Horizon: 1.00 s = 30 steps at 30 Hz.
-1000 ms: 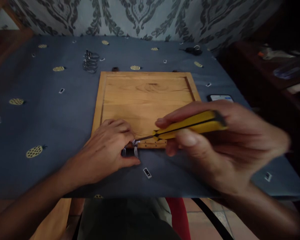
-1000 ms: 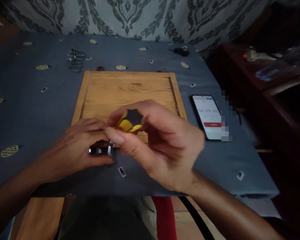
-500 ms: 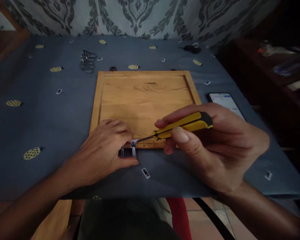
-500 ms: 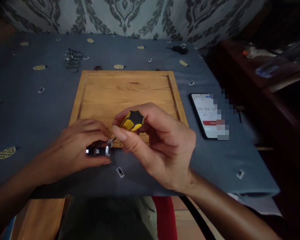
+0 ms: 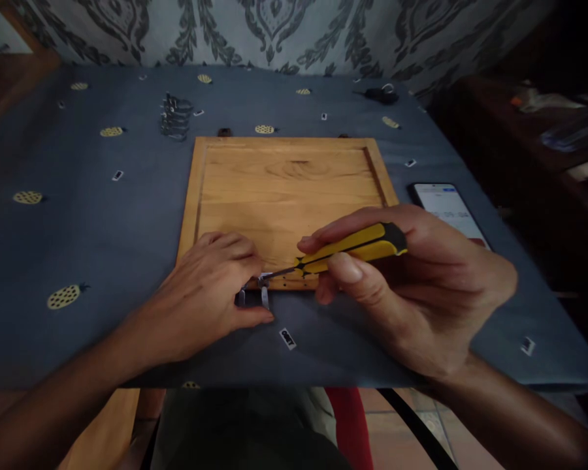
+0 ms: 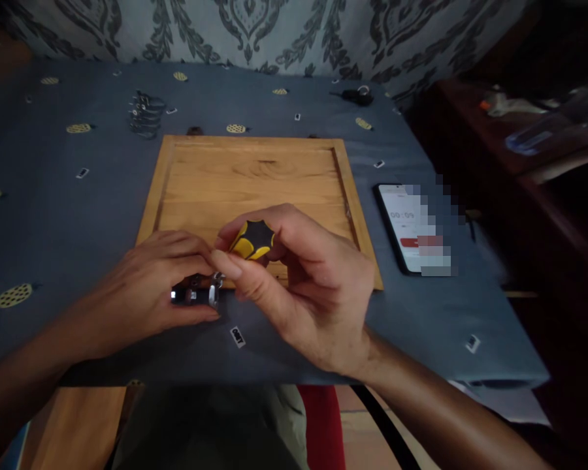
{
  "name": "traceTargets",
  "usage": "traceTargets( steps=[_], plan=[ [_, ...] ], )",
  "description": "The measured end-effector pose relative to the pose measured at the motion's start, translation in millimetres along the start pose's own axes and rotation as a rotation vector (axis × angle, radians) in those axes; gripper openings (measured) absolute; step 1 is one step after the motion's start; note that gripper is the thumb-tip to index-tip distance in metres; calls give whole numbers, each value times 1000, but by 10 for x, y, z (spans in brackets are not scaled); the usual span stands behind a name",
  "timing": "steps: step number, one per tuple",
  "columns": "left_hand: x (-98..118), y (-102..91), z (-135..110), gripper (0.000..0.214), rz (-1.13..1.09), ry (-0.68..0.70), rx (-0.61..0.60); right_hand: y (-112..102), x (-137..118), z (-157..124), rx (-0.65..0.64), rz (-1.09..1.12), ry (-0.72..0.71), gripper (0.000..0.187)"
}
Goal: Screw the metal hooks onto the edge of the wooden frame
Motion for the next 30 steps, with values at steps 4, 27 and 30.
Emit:
traceTargets(
  steps=[4, 27, 30],
  plan=[
    [1, -1, 2, 26, 10, 5, 12, 20, -4, -4, -12, -49, -11, 8],
    [27, -18, -6, 28, 39, 45, 39, 150, -9, 65, -281, -81, 68, 16],
    [26, -15, -11, 28, 45, 49, 47, 174, -54, 46, -313, -50, -1, 18]
  ],
)
Point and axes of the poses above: each hand's wrist, its own z-axis towards the middle knuckle, its own y-axis out of the palm, x = y × z, the point moved 10 cm from there along z, towards the middle knuckle, and after that the axes turned 2 degrees about y, right-handed, at the moved point
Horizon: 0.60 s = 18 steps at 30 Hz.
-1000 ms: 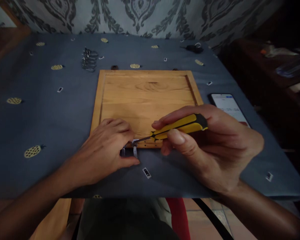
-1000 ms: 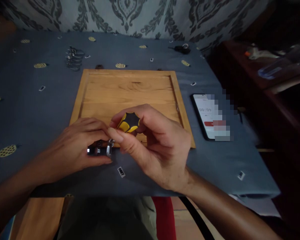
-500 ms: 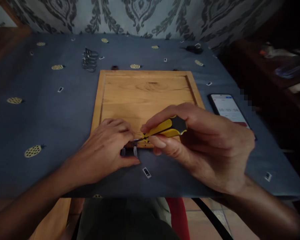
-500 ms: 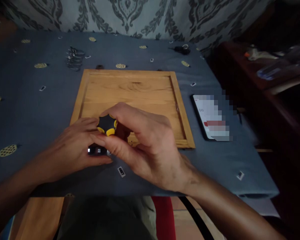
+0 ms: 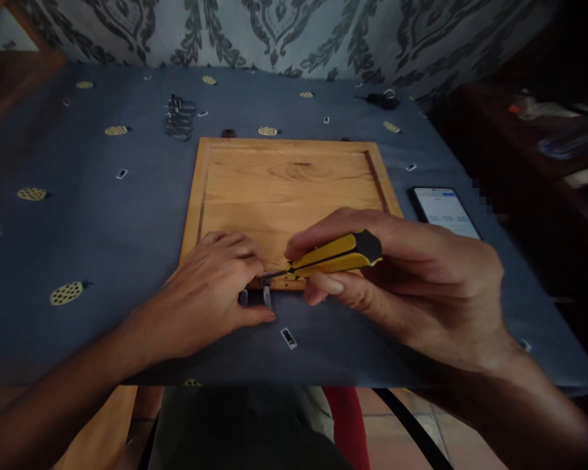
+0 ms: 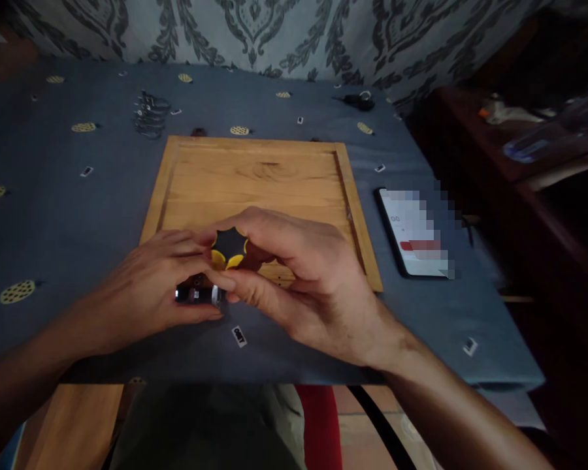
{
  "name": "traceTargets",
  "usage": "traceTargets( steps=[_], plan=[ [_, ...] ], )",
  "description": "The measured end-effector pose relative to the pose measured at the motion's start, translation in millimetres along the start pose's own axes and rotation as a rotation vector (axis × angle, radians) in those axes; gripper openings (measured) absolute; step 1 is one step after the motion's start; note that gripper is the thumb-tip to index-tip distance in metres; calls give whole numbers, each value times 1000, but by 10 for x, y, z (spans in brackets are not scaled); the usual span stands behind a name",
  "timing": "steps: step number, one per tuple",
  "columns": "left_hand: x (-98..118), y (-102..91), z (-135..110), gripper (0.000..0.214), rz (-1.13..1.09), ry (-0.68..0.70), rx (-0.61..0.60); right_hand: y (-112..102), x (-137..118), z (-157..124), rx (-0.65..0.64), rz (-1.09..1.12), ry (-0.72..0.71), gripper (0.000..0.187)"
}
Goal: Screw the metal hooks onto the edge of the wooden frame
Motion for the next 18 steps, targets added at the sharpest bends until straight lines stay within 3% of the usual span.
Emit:
traceTargets(
  steps=[5, 12, 18],
  plan=[
    [1, -4, -1, 29, -3, 13, 17, -24, 2, 31, 20, -69, -41, 9],
    [10, -32, -5, 30, -17, 17, 34, 22, -59, 47, 3, -114, -118, 24],
    [6, -17, -2, 27, -15, 7, 19, 12, -108, 34, 59, -121, -192, 17]
  ],
)
Point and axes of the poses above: each hand's wrist, its own z-axis towards the middle knuckle, its own y-axis out of the palm, x = y × z, the point moved 10 cm from there along z, towards the middle knuckle, and after that the axes turned 2 degrees about y, right-handed, at the moved point
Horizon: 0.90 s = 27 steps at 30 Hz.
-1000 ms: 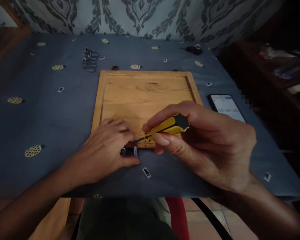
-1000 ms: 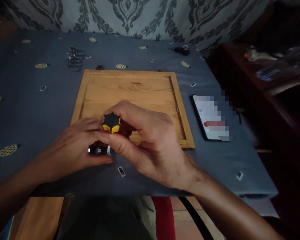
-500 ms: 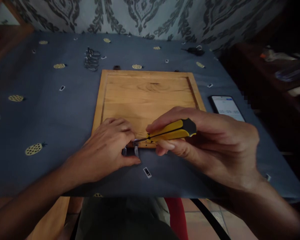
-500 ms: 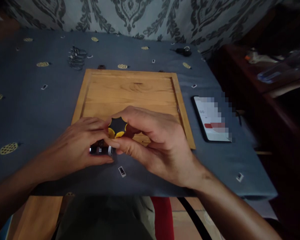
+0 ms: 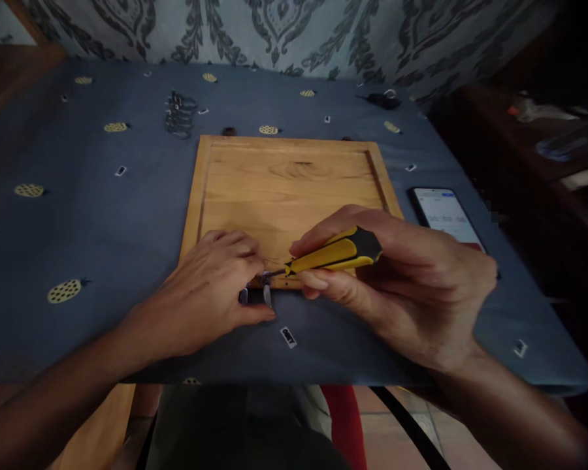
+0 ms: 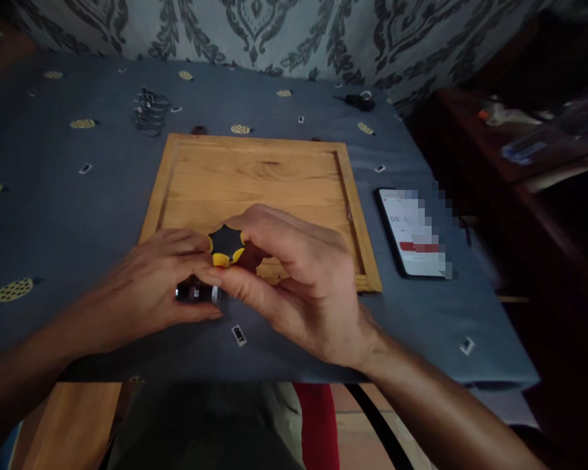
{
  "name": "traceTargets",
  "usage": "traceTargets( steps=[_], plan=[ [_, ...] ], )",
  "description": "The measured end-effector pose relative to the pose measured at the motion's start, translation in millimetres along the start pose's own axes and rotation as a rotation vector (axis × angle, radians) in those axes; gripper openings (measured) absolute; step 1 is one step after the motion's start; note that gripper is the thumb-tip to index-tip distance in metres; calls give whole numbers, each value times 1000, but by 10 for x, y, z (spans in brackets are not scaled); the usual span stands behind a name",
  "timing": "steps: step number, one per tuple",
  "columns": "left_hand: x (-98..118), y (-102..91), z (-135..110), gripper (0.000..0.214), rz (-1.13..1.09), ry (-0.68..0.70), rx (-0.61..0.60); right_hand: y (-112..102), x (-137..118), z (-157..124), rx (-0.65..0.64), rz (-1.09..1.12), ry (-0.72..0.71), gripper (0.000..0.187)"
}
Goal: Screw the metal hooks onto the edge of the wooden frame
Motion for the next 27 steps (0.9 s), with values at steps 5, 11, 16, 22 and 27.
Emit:
traceTargets(
  steps=[5, 11, 16, 22, 27],
  plan=[
    [-15, 4, -3, 27, -12, -17, -7, -11, 0, 1, 43, -39, 20, 15],
    [-11, 0, -9, 27, 2, -10, 8, 8, 31, -11, 28, -61, 24, 15],
    [-11, 1, -6, 26, 0, -2, 10, -89, -14, -46, 136, -28, 42, 18],
    [-10, 3, 7, 29, -25, -17, -20, -381, -44, -127, 418, -109, 151, 8],
    [-12, 19, 7, 22, -25, -44, -51, -227, -17, -119, 284, -38, 48, 17]
  ],
)
Point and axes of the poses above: each hand's wrist, its own z-axis towards the middle knuckle, its own y-axis out of the palm, x = y × z, the point moved 10 cm from there along z, towards the middle knuckle, and after that the axes turned 2 degrees about y, right-handed, at the moved point
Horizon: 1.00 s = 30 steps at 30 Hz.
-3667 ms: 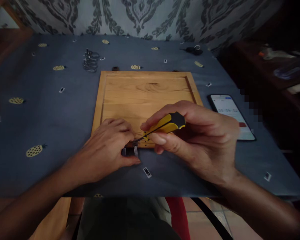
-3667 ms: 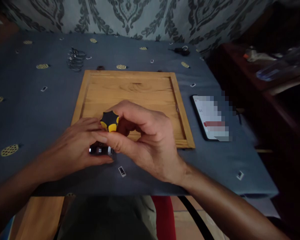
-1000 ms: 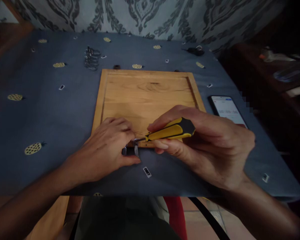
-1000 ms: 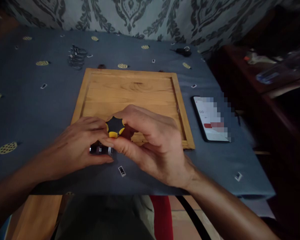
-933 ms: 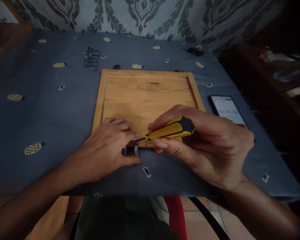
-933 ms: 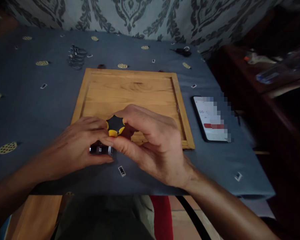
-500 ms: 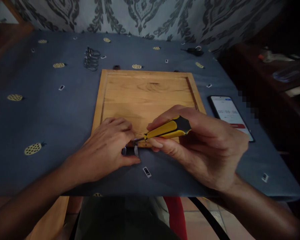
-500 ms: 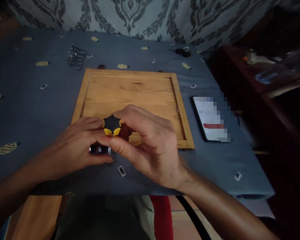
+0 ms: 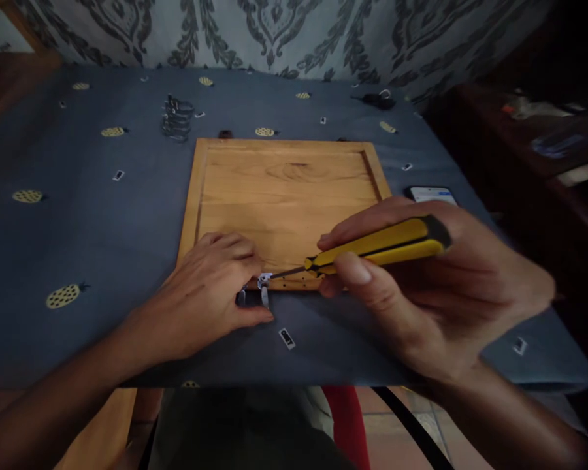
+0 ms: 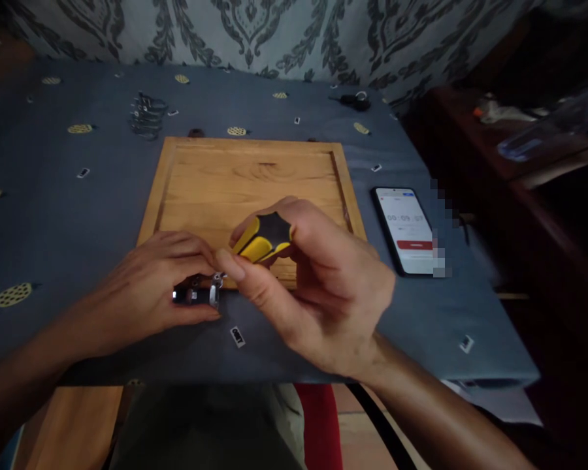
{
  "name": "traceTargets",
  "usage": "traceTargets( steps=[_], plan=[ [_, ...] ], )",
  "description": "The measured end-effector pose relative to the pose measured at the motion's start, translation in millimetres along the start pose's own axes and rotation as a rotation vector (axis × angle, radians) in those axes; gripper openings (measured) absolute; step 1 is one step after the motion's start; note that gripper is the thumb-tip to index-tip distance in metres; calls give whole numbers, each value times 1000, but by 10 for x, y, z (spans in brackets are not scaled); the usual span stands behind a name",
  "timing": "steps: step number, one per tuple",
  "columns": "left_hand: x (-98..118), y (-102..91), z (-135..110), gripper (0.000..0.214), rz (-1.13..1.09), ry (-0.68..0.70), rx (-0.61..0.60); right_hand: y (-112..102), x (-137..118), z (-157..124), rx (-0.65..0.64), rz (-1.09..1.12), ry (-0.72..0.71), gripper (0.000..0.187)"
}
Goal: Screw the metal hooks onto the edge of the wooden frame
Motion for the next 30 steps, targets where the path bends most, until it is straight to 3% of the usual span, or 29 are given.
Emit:
traceTargets(
  steps=[5, 17, 23, 30],
  plan=[
    [-11, 5, 5, 22, 5, -2, 9, 57, 89, -58, -42, 1, 71, 17],
    [-2, -7, -2, 23, 5, 9, 14, 119, 102, -65, -98, 23, 67, 18],
    [7, -14, 2, 23, 13, 9, 11, 194, -3, -30, -172, 44, -74, 19],
    [7, -27, -6, 27, 25, 24, 49, 253, -26, -16, -287, 28, -33, 19]
  ],
)
Point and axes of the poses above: each hand's wrist, its own z-axis towards the middle knuckle, its own y-axis out of the palm, x = y × z, the point moved 10 cm from there along z, towards the middle knuckle, and after that the axes turned 2 degrees about y, right-handed, at the moved point
